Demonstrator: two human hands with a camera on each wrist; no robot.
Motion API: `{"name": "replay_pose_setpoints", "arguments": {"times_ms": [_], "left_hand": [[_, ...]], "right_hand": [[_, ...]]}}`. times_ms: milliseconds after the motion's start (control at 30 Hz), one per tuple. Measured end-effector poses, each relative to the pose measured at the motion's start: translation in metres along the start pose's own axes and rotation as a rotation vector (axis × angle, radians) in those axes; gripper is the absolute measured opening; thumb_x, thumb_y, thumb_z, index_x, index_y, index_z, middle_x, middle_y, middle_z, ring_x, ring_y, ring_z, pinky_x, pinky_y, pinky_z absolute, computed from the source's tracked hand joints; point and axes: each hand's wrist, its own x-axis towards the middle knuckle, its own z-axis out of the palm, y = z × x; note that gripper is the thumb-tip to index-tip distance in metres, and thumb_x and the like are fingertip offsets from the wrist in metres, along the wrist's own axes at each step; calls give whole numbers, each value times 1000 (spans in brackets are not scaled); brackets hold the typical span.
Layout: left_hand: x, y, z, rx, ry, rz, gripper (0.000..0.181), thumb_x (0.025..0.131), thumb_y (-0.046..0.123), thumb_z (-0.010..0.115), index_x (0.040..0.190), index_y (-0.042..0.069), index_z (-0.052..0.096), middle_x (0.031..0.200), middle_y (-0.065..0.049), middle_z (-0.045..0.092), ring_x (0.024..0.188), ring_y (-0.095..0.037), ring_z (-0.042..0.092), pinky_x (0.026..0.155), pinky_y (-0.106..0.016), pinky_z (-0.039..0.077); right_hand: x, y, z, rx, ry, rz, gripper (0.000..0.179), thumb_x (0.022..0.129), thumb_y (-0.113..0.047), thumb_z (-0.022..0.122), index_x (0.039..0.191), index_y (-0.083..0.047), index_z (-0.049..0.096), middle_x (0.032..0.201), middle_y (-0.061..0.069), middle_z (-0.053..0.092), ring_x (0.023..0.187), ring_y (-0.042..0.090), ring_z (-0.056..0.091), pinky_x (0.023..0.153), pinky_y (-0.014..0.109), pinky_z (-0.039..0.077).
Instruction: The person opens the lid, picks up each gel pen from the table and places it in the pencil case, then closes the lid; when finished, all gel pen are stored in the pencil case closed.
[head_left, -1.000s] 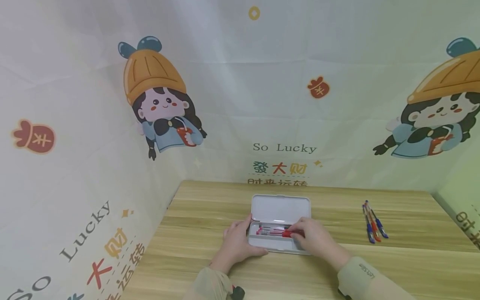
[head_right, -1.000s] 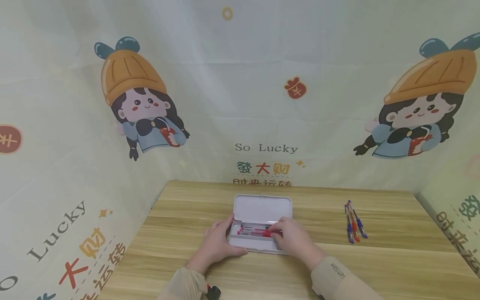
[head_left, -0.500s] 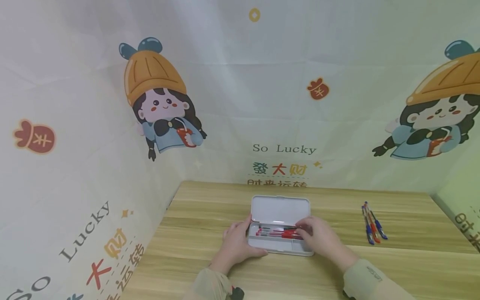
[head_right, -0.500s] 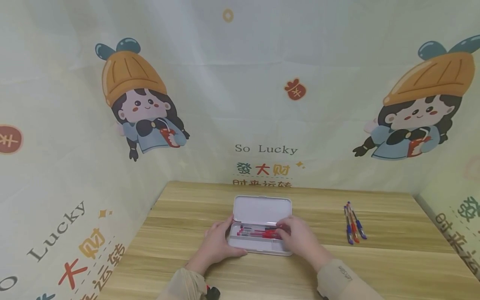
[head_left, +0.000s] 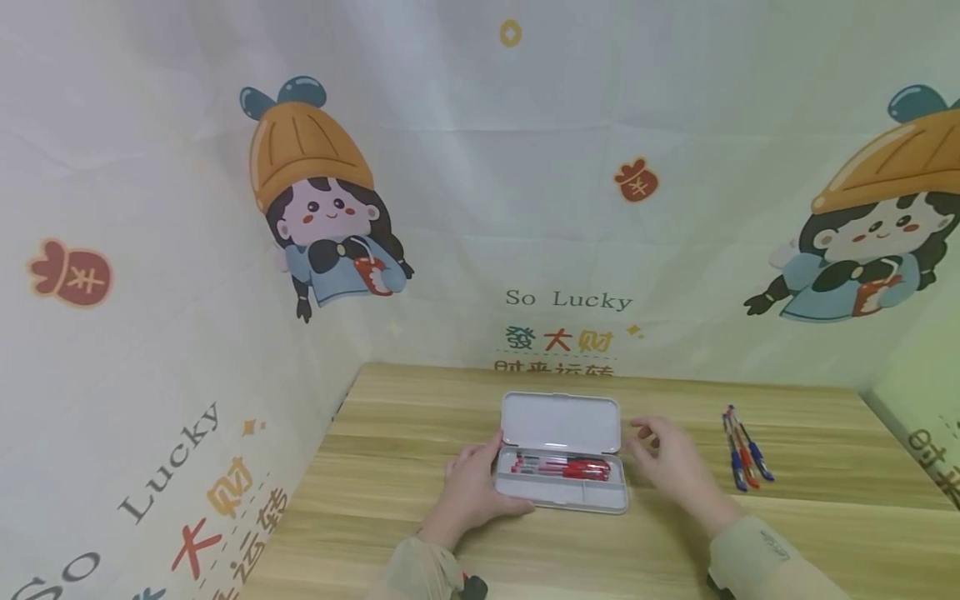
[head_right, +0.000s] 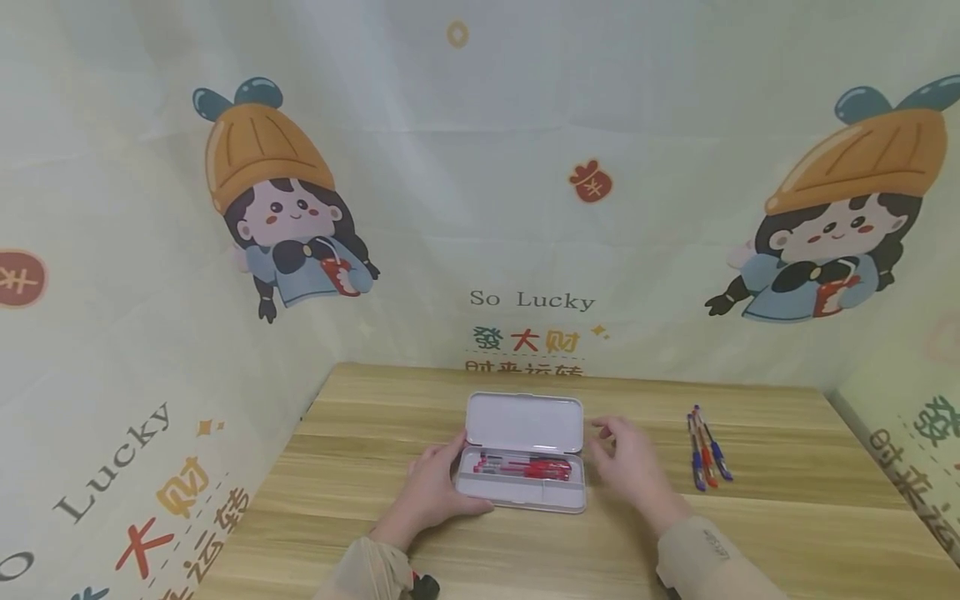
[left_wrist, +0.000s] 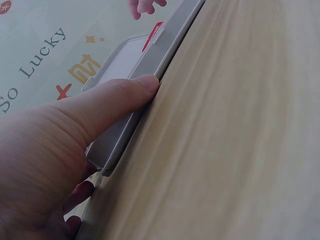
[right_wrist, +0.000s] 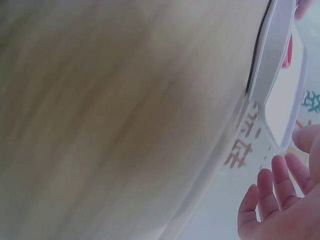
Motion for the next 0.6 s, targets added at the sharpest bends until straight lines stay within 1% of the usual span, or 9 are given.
{"name": "replay_pose_setpoints", "arguments": {"times_ms": [133,200,367,467,600], "left_hand": [[0,1,0,-5,2,3,133,64,52,104,171,9,39,159,-16,61,147,-39,49,122,-65,30],[0,2,-1,-5,2,5,133,64,52,104,171,8,39,159,-16,62,147,-39,49,122,-65,29],[-2,2,-2,-1,3,8,133,64,52,104,171,7,39,156,-17,63,146,-39,49,121,-66,29],[-2,2,-1,7,2,9,133,65,52,104,171,6,39,157,-17,63,146,-39,49,121,-67,29],[-2,1,-1,5,1,9,133,65,54,104,171,7,38,158,-16,62,147,-39,48,122,-67,28]], "right_hand": [[-1,8,-11,-32,20,35,37,105,-15,73,135,5,69,117,21,75,104,37,72,91,57,61],[-2,11,-17,-54,18,56,39,106,-18,71,137,5,67,120,23,74,106,39,71,90,58,61],[-4,17,-33,-109,33,75,41,107,-22,70,138,5,67,123,27,73,109,43,70,86,59,60],[-7,23,-41,-124,58,77,40,107,-21,69,137,6,68,123,29,73,110,46,70,86,60,59],[-10,32,-50,-113,78,93,41,109,-20,66,139,8,65,126,32,70,112,49,67,89,63,58]]}}
